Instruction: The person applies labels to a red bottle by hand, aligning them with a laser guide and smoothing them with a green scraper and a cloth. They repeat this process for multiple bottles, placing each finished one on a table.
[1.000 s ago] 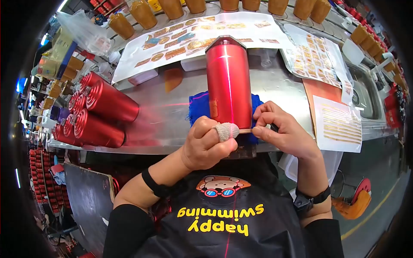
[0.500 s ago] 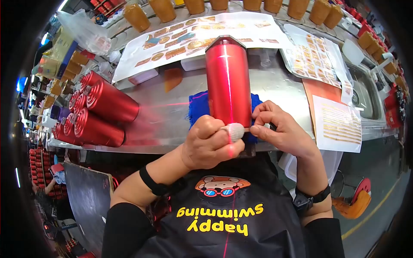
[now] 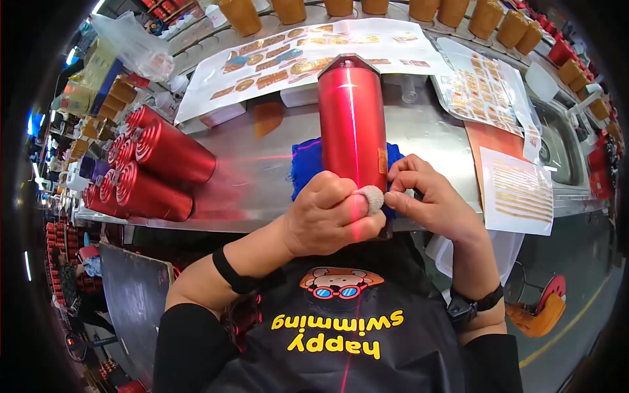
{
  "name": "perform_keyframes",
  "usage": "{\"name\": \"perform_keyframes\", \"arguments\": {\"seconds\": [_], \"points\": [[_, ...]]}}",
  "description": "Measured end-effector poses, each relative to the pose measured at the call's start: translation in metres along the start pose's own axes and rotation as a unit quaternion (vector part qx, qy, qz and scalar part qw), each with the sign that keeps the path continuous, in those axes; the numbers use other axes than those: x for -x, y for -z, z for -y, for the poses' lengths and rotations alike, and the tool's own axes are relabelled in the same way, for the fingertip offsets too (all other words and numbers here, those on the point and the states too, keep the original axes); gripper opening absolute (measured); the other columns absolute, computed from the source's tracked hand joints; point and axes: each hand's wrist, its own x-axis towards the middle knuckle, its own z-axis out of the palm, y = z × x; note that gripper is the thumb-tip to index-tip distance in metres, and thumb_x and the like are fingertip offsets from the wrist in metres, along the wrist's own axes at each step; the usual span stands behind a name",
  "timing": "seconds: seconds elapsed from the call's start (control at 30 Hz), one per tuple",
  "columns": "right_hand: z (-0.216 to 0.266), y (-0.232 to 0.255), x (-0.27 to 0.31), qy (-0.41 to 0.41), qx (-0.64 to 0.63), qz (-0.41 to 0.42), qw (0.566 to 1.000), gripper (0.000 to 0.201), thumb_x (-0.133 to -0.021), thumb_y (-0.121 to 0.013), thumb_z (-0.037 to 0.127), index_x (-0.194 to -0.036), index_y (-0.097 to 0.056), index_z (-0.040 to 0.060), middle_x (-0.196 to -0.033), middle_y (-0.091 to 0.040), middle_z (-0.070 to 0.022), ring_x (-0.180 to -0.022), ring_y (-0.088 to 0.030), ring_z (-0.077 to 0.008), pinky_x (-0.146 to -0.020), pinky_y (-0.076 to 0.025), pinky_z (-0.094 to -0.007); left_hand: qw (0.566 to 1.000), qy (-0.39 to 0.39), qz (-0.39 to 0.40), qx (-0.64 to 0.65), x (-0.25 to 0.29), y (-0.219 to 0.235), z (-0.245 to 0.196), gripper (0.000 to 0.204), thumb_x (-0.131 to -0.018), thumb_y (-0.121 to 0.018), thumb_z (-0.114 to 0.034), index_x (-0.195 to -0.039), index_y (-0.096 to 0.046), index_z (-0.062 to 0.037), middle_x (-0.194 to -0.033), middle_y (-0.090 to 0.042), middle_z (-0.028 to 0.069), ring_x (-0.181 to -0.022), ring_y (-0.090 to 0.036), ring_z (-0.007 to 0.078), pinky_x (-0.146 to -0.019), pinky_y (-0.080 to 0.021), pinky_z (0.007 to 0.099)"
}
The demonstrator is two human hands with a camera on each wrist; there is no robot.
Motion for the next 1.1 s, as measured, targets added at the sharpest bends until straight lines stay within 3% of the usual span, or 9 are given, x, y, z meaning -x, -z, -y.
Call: {"name": "perform_keyframes", "arguments": {"seconds": [0.13,0.23,0.33,0.37,0.57,0.67,0.8,1.0,1.1], "points": [[0.001,0.0,0.002,0.004,0.006,-0.006,1.0,0.018,-0.085,-0.071,0.02,-0.083,-0.066,0.0033,-0.101,-0.056,-0.0119,-0.101,-0.051,-0.0293,-0.091,-0.042,-0.0367,1.0,0.013,0.0,0.016,0.009,0.001,0.001,0.025,-0.067,-0.073,-0.014,-0.089,-0.063,-0.0195,-0.088,-0.055,-0.0026,-0.085,-0.05,0.0184,-0.065,-0.043,0.0337],[-0.002,0.0,0.003,0.003,0.009,-0.008,1.0,0.018,-0.085,-0.072,0.021,-0.083,-0.066,0.0033,-0.1,-0.056,-0.0121,-0.1,-0.051,-0.0293,-0.091,-0.042,-0.0371,0.998,0.054,-0.038,0.022,0.019,0.0,-0.003,0.033,-0.069,-0.074,-0.012,-0.1,-0.063,-0.0159,-0.105,-0.062,0.0031,-0.091,-0.053,0.0228,-0.074,-0.046,0.0388],[-0.002,0.0,0.002,0.011,0.016,-0.006,1.0,0.017,-0.085,-0.071,0.019,-0.084,-0.065,0.003,-0.101,-0.057,-0.013,-0.1,-0.053,-0.0306,-0.09,-0.043,-0.0373,0.989,0.14,-0.027,-0.048,0.012,-0.001,-0.008,0.048,-0.078,-0.076,-0.011,-0.12,-0.054,-0.0082,-0.126,-0.058,0.0193,-0.11,-0.053,0.0396,-0.094,-0.043,0.0494],[-0.002,0.0,0.003,0.015,0.02,-0.006,1.0,0.016,-0.085,-0.071,0.018,-0.084,-0.065,0.0029,-0.102,-0.057,-0.0134,-0.101,-0.054,-0.0312,-0.089,-0.044,-0.0372,0.986,0.163,0.003,-0.028,0.01,0.001,-0.006,0.052,-0.086,-0.072,-0.015,-0.13,-0.047,-0.0031,-0.137,-0.049,0.0269,-0.124,-0.047,0.0467,-0.107,-0.035,0.0526],[0.001,0.003,0.018,0.058,-0.049,-0.154,0.985,0.024,-0.091,-0.061,0.004,-0.115,-0.064,0.0024,-0.117,-0.064,-0.0138,-0.109,-0.062,-0.0249,-0.09,-0.05,-0.0341,0.951,0.286,-0.006,0.121,0.029,0.003,-0.01,0.058,-0.091,-0.068,-0.018,-0.138,-0.039,0.0013,-0.145,-0.041,0.0268,-0.134,-0.042,0.0393,-0.113,-0.03,0.0456],[0.015,0.006,0.032,-0.025,-0.281,-0.111,0.953,0.036,-0.095,-0.056,0.004,-0.131,-0.054,0.0006,-0.114,-0.066,-0.0137,-0.102,-0.065,-0.0173,-0.085,-0.054,-0.03,0.928,0.321,-0.01,0.187,0.022,0.009,-0.009,0.062,-0.09,-0.068,-0.018,-0.14,-0.036,0.0018,-0.146,-0.038,0.0235,-0.137,-0.037,0.0331,-0.114,-0.026,0.0417],[0.004,-0.001,0.037,-0.055,-0.306,-0.064,0.948,0.03,-0.097,-0.056,0.007,-0.126,-0.053,0.0007,-0.099,-0.067,-0.0098,-0.087,-0.066,-0.0121,-0.074,-0.054,-0.0256,0.898,0.384,-0.036,0.213,0.014,0.002,-0.014,0.064,-0.09,-0.067,-0.019,-0.14,-0.033,0.0009,-0.145,-0.035,0.0191,-0.138,-0.032,0.0275,-0.115,-0.022,0.0384],[-0.004,-0.006,0.033,-0.019,-0.261,-0.081,0.962,0.025,-0.096,-0.058,0.01,-0.119,-0.057,0.0007,-0.095,-0.065,-0.0032,-0.083,-0.062,-0.0075,-0.073,-0.051,-0.0228,0.903,0.396,-0.053,0.158,0.003,-0.001,-0.022,0.055,-0.09,-0.066,-0.016,-0.134,-0.038,0.0002,-0.137,-0.043,0.0176,-0.13,-0.039,0.0285,-0.116,-0.023,0.0427],[-0.005,-0.001,0.036,-0.031,-0.268,-0.089,0.959,0.024,-0.095,-0.059,0.011,-0.117,-0.058,0.0009,-0.094,-0.065,-0.0021,-0.082,-0.06,-0.0071,-0.072,-0.05,-0.0227,0.973,0.222,-0.038,0.047,0.017,0.008,-0.014,0.04,-0.089,-0.066,-0.015,-0.123,-0.046,-0.005,-0.123,-0.055,0.015,-0.118,-0.045,0.0297,-0.114,-0.025,0.0518]]}}
